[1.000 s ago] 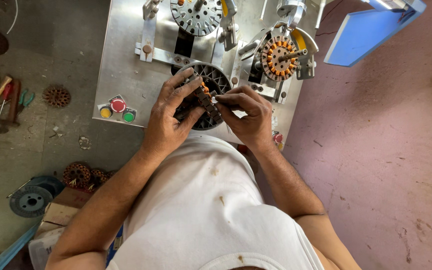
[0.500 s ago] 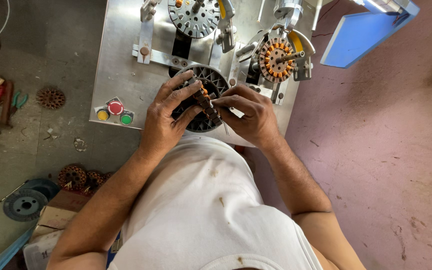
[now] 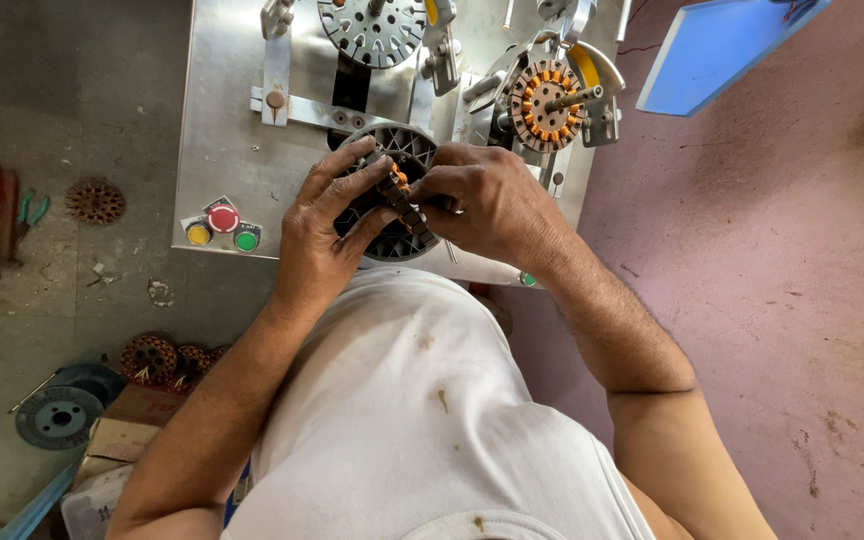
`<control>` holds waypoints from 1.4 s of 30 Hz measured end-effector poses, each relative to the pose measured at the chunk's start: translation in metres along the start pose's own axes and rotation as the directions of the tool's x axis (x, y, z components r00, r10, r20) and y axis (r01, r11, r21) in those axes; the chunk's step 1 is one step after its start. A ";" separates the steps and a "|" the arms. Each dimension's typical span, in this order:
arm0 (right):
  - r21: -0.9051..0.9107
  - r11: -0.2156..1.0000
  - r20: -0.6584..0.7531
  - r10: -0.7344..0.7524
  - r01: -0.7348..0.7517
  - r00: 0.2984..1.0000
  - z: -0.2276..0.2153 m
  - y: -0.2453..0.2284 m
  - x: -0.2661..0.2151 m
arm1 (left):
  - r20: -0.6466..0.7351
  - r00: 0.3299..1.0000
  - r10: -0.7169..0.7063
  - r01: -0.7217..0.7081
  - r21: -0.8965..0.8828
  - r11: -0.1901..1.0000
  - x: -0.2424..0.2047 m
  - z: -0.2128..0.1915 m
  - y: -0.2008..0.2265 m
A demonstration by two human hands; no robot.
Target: The person inserts small white insulating pieces into the slots of a motor stator, using a green-handled screwdriver to press them into place. The person works on one stator at a time, rotating it to access different slots.
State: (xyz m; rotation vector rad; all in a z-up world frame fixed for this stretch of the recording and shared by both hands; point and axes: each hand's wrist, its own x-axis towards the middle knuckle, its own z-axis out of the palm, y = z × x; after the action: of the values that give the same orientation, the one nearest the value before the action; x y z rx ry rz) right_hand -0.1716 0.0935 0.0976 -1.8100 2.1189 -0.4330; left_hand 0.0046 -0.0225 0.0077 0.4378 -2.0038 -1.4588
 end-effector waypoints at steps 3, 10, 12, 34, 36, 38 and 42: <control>-0.026 1.000 0.020 0.005 -0.005 1.000 0.000 0.003 0.004 | 0.002 1.000 -0.019 0.019 -0.004 1.000 0.000 -0.001 0.000; 0.216 0.976 0.025 0.009 -0.014 1.000 -0.001 0.019 0.004 | -0.048 0.999 0.008 -0.007 0.024 1.000 -0.003 0.002 0.003; 0.262 0.965 -0.022 -0.017 0.022 1.000 0.000 0.021 0.000 | -0.096 0.993 -0.062 0.058 -0.046 0.997 -0.010 0.004 0.008; 0.267 0.963 0.112 -0.010 -0.020 0.994 -0.001 0.032 0.012 | -0.029 0.915 -0.402 0.372 -0.324 0.870 -0.016 0.015 0.002; 0.224 0.974 0.146 -0.012 -0.021 0.989 -0.001 0.032 0.017 | -0.017 0.903 -0.429 0.392 -0.373 0.841 -0.015 0.015 0.001; 0.215 0.976 0.183 -0.025 -0.015 0.983 -0.002 0.031 0.021 | -0.021 0.910 -0.414 0.372 -0.401 0.837 -0.014 0.015 0.001; 0.108 0.994 0.291 -0.008 -0.025 0.957 -0.007 0.026 0.034 | 0.030 0.863 -0.504 0.467 -0.427 0.774 -0.011 0.012 0.000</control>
State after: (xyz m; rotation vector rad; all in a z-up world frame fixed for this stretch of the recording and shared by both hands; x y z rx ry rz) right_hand -0.2025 0.0643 0.0912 -1.6858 1.8641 -0.2560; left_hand 0.0052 -0.0072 0.0022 0.8564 -1.4923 -2.0918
